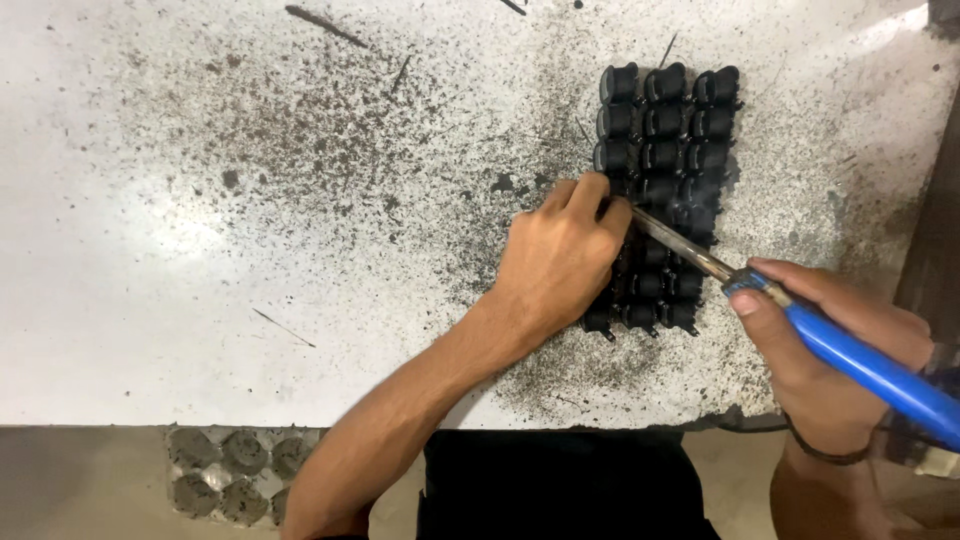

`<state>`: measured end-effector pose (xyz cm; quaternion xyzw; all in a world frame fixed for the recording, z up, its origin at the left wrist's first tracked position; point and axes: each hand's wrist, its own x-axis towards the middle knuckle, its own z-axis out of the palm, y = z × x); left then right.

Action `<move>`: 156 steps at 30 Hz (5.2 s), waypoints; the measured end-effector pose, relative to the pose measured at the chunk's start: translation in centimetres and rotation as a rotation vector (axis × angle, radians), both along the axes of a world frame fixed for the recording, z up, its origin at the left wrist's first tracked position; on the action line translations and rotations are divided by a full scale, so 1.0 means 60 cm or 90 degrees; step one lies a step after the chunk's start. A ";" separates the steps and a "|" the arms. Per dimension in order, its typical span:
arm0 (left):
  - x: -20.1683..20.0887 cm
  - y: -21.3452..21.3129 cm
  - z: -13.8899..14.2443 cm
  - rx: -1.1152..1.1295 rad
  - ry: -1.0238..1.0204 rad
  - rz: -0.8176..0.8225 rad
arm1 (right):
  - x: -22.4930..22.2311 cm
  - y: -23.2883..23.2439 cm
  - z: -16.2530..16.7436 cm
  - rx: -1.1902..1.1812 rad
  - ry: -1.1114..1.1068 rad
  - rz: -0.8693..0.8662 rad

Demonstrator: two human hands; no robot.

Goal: The person arranges black plastic electrical components from a tray onto the workbench, then uses a soldering iron to solder wires onto the terminals of each component in a grid, working through them one at a time.

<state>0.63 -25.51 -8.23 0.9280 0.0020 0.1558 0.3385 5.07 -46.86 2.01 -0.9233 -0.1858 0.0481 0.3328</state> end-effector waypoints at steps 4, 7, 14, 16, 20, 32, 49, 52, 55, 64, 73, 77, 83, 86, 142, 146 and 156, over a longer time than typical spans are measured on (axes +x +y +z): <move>0.006 0.002 0.020 -0.019 -0.023 0.025 | 0.005 0.013 0.025 -0.025 -0.041 0.089; -0.004 0.012 0.060 -0.043 0.025 0.032 | 0.008 0.004 0.027 0.059 -0.006 0.063; 0.010 0.051 0.089 -0.057 -0.158 0.100 | 0.010 -0.012 -0.036 0.302 0.015 -0.012; 0.026 0.046 0.067 -0.025 -0.131 0.109 | 0.019 -0.014 -0.047 0.289 -0.009 0.002; 0.032 0.033 0.024 -0.020 -0.061 0.112 | 0.034 -0.012 -0.050 0.258 -0.022 0.040; 0.041 0.017 -0.015 0.003 -0.024 0.052 | 0.049 0.019 -0.005 0.075 -0.058 0.076; 0.061 0.053 0.069 -0.046 -0.200 0.153 | 0.061 -0.017 -0.079 0.433 0.053 0.050; 0.083 0.051 0.036 -0.042 -0.093 0.153 | 0.077 -0.019 -0.079 0.381 0.027 0.063; 0.087 0.049 0.002 -0.046 -0.086 0.150 | 0.084 -0.006 -0.068 0.334 0.027 0.053; 0.091 0.042 -0.025 -0.021 -0.103 0.127 | 0.080 0.032 -0.033 0.268 0.008 0.030; 0.108 0.026 -0.042 0.002 -0.085 0.099 | 0.085 0.057 0.006 0.130 -0.044 0.083; 0.112 0.019 -0.048 -0.013 -0.067 0.085 | 0.083 0.077 0.028 0.109 -0.037 0.071; 0.103 0.025 -0.005 -0.034 -0.084 0.126 | 0.083 0.075 0.032 0.085 -0.013 0.026; 0.077 0.041 0.034 -0.060 -0.064 0.142 | 0.089 0.054 0.021 0.201 0.036 0.012; 0.128 0.067 0.007 -0.059 -0.167 0.121 | 0.091 -0.011 -0.021 0.364 -0.008 0.008; 0.126 0.065 0.026 -0.040 -0.200 0.202 | 0.041 -0.114 -0.027 0.237 -0.173 0.009; 0.028 0.008 0.150 -0.190 -0.292 0.124 | -0.126 -0.525 -0.132 0.509 -0.116 -0.278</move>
